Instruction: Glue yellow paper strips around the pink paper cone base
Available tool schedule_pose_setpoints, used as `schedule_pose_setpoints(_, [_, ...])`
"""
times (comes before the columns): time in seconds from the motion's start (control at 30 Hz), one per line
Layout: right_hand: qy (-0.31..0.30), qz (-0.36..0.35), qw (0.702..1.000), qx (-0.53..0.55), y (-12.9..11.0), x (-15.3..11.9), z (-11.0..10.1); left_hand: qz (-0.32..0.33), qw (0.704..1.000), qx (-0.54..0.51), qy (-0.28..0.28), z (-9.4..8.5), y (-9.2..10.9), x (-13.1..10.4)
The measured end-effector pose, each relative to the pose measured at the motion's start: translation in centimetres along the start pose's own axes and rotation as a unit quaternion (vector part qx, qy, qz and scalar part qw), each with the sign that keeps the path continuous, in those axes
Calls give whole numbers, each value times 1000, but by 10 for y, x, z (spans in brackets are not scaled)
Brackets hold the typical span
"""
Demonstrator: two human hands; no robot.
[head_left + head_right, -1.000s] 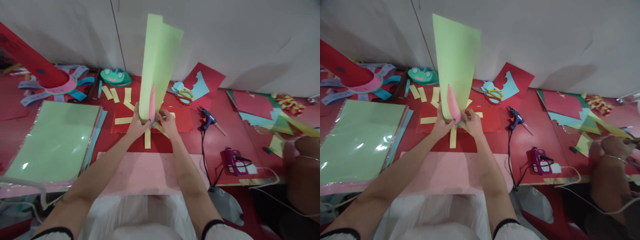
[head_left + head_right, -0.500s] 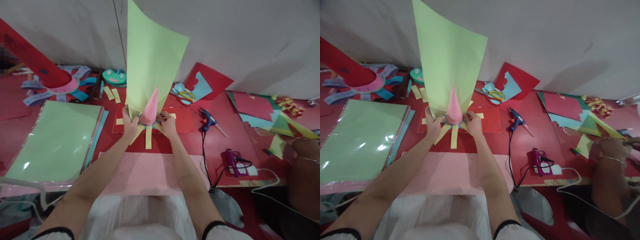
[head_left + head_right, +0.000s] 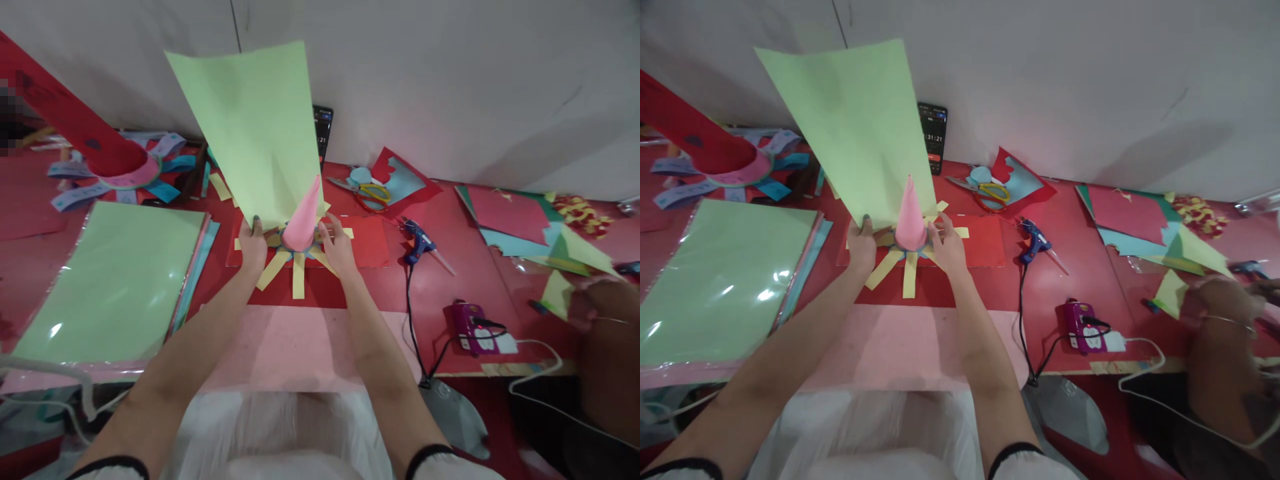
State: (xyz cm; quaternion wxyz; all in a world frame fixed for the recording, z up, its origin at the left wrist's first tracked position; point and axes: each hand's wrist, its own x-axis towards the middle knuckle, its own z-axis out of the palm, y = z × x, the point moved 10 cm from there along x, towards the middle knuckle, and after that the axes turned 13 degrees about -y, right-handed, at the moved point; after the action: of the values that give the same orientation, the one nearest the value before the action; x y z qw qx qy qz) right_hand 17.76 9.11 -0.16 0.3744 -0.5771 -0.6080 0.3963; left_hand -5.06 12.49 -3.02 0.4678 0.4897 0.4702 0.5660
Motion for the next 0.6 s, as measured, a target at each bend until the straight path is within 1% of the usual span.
schedule_pose_setpoints(0.1, [-4, 3, 1000, -12, -6, -3, 1, -11, 999, -25, 40, -4, 4, -4])
schedule_pose_setpoints(0.17, [-18, 3, 999, -27, -9, -4, 4, -14, 999, -31, 34, -1, 6, -4])
schedule_pose_setpoints(0.27, [-58, -13, 994, -87, -16, -4, 13, -9, 999, -27, 25, 1, 8, -4])
schedule_pose_setpoints(0.4, [-93, -48, 980, -171, -25, -5, 25, -4, 998, -38, 45, -3, 9, -4])
schedule_pose_setpoints(0.5, [-99, -61, 972, -206, -25, -5, 31, -7, 998, -42, 52, -5, 7, -5])
schedule_pose_setpoints(0.6, [-84, -59, 970, -219, -19, -1, 32, -5, 998, -34, 49, -6, 5, -3])
